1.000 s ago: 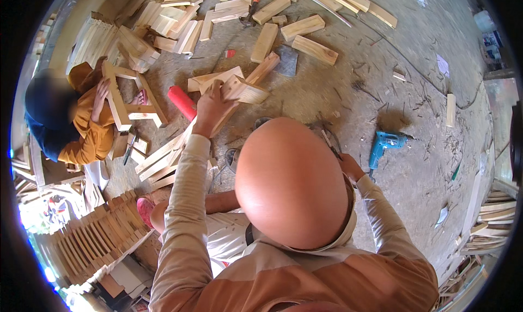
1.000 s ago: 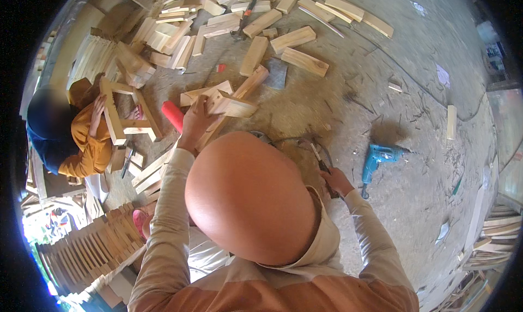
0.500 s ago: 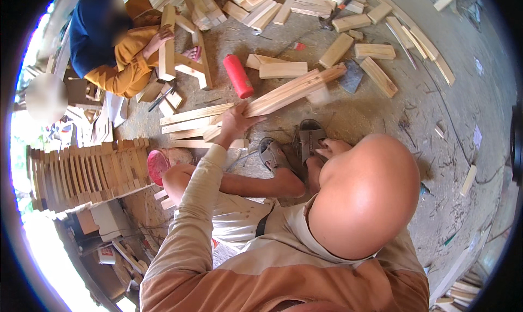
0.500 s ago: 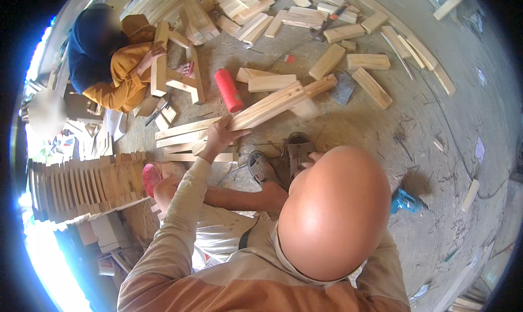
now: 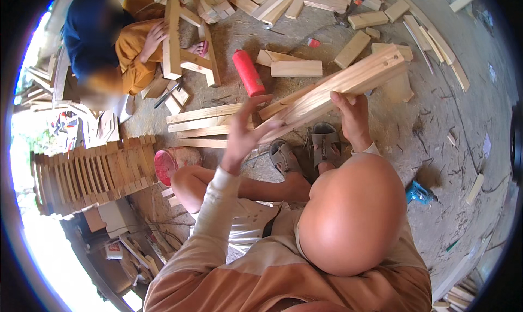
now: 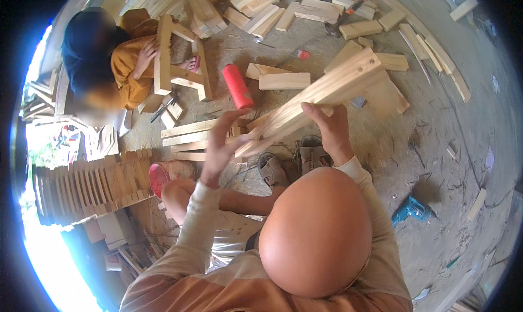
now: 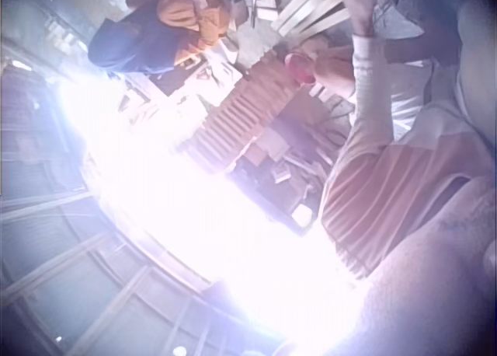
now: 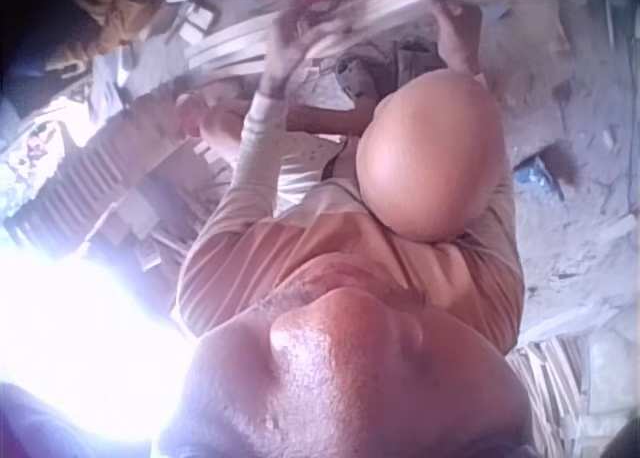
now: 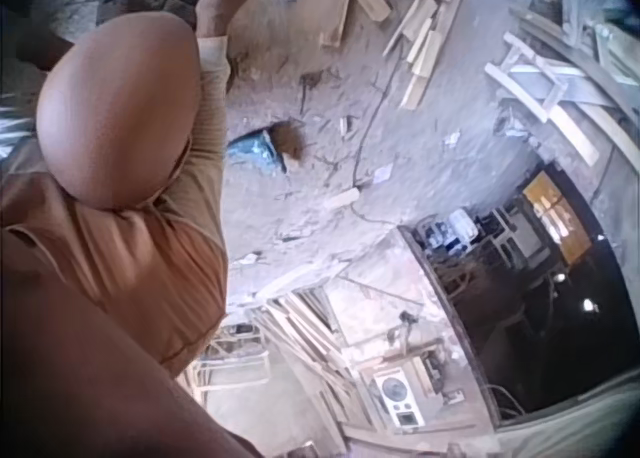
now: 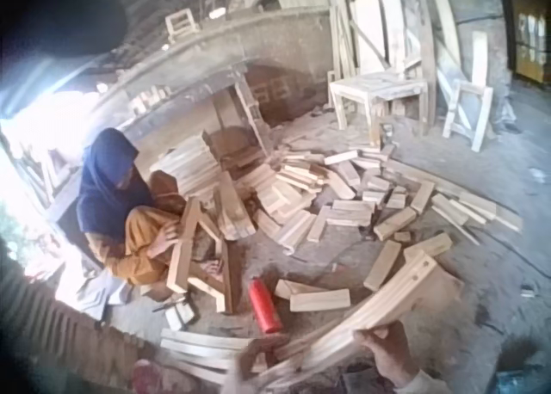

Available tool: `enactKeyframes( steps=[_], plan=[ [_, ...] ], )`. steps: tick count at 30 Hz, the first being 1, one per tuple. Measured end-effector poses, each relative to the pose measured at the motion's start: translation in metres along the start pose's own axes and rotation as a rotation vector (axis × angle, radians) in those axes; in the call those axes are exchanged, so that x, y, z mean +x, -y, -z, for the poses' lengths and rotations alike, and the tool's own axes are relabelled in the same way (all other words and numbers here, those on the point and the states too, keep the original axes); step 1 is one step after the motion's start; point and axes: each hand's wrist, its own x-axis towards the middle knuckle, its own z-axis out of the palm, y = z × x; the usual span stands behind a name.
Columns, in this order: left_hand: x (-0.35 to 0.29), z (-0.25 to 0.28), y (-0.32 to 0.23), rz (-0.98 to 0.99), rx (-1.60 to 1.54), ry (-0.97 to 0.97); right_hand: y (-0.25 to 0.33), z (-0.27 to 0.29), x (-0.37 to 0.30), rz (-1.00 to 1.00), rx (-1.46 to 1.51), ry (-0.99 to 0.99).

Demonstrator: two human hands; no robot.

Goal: The person assembles wooden frames by applying glue to the joints and hammering nails to secure the wood pieces while sitting on the floor.

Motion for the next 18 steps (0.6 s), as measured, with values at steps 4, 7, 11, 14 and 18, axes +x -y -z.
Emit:
enactKeyframes(
  steps=[4, 7, 11, 14, 18],
  plan=[
    [-0.014, 0.036, 0.011, 0.055, -0.104, 0.035, 0.026, -0.007, 0.015, 0.063, -0.048, 0.063],
    [-0.02, 0.015, 0.051, 0.118, -0.162, 0.17, 0.042, -0.021, 0.029, 0.133, 0.024, 0.064],
    [-0.01, -0.018, 0.058, 0.254, -0.107, 0.062, 0.072, -0.043, 0.05, 0.099, -0.101, 0.214],
    [0.002, -0.022, 0.015, 0.292, -0.152, -0.057, 0.096, -0.063, 0.066, 0.099, -0.22, 0.368],
    [-0.008, -0.004, 0.007, 0.269, -0.298, -0.195, 0.068, -0.048, 0.144, 0.071, -0.105, 0.905]
  ],
)
